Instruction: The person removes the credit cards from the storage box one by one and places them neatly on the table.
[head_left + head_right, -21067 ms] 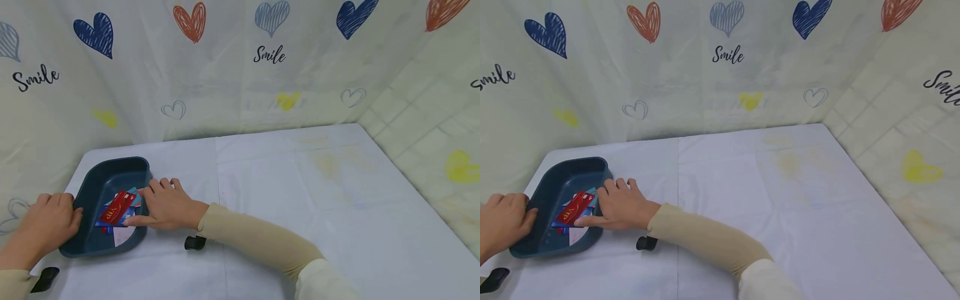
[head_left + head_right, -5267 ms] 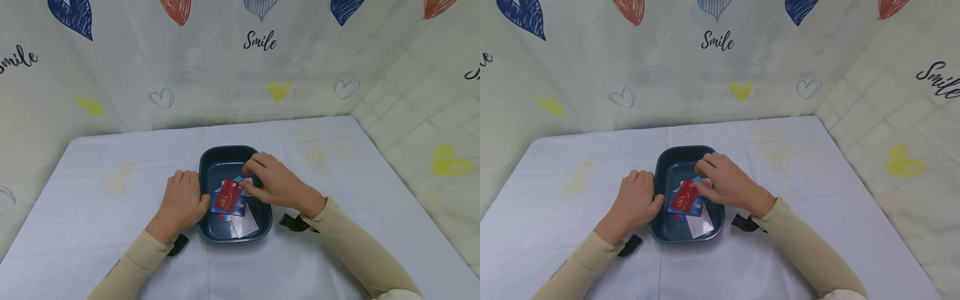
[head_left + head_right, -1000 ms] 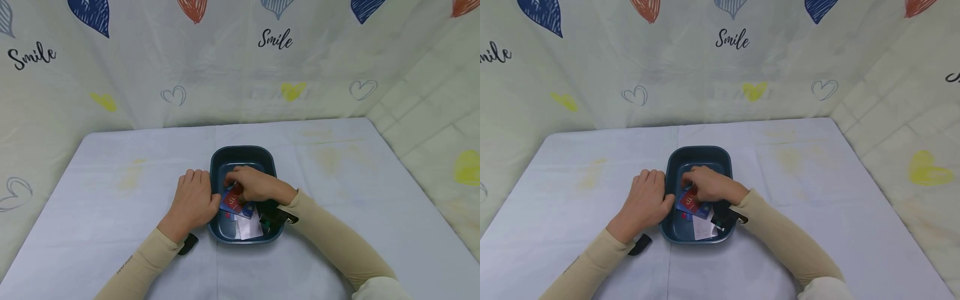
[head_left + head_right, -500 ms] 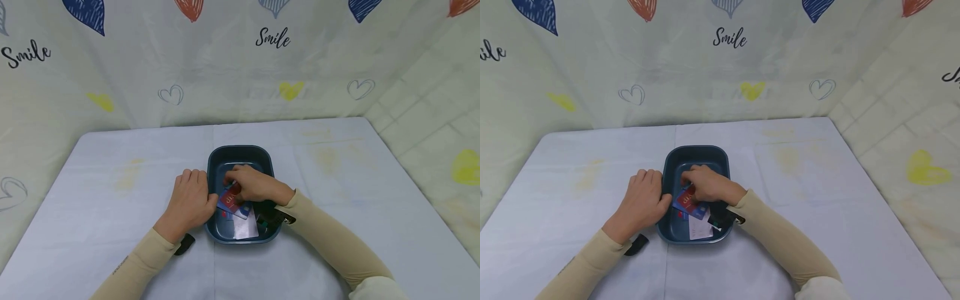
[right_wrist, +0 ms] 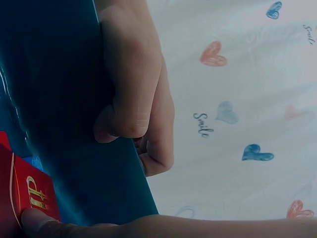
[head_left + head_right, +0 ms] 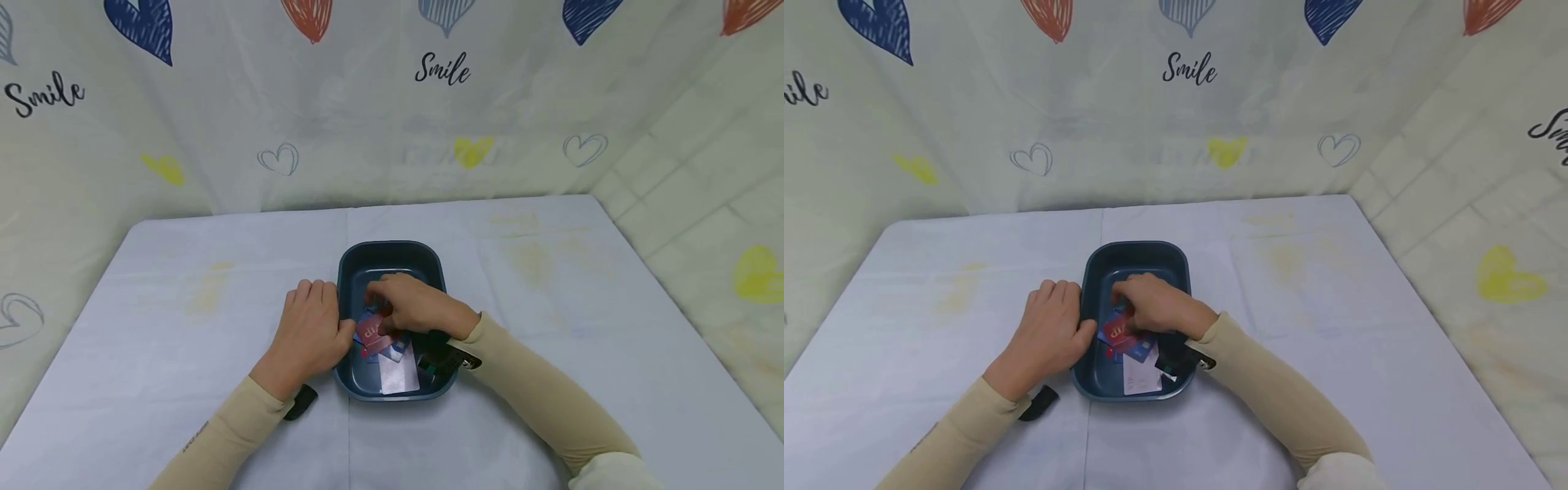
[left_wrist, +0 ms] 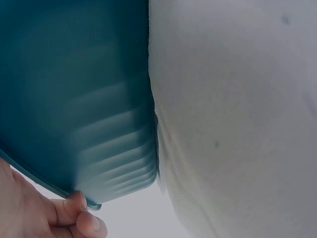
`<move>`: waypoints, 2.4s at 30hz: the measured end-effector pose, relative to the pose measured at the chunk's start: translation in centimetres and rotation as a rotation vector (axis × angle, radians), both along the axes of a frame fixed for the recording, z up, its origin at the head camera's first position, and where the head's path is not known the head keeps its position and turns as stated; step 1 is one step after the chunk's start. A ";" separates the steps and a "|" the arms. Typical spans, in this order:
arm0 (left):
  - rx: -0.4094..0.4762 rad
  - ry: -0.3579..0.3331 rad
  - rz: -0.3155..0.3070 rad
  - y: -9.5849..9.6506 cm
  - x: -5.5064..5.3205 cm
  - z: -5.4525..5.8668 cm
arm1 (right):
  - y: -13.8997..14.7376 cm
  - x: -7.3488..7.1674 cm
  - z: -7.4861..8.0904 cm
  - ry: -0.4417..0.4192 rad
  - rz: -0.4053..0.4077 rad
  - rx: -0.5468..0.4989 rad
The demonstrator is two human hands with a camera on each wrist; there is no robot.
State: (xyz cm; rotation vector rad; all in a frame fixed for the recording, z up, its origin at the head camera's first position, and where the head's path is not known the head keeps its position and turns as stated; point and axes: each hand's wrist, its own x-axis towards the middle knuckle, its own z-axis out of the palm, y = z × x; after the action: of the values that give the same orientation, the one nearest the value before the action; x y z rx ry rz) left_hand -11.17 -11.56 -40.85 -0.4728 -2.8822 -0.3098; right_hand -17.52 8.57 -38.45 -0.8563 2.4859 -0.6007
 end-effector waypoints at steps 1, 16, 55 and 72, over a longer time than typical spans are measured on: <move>0.001 0.002 -0.001 0.0 0.0 0.0 | 0.0 0.1 0.0 -0.009 0.003 -0.003; 0.008 0.022 -0.010 0.0 0.0 -0.1 | 0.3 0.3 0.3 -0.050 0.064 0.004; -0.026 0.037 -0.012 0.2 0.2 0.3 | 2.0 0.6 1.7 -0.117 0.213 -0.086; -0.068 -0.001 -0.004 0.4 -0.1 1.2 | 2.6 0.4 1.5 -0.134 0.240 -0.102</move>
State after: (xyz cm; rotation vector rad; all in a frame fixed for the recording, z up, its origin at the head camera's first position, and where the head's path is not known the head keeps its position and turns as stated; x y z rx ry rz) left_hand -11.27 -11.14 -39.68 -0.4906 -2.9007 -0.2133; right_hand -17.17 11.17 -36.95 -1.0965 2.2072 -0.6805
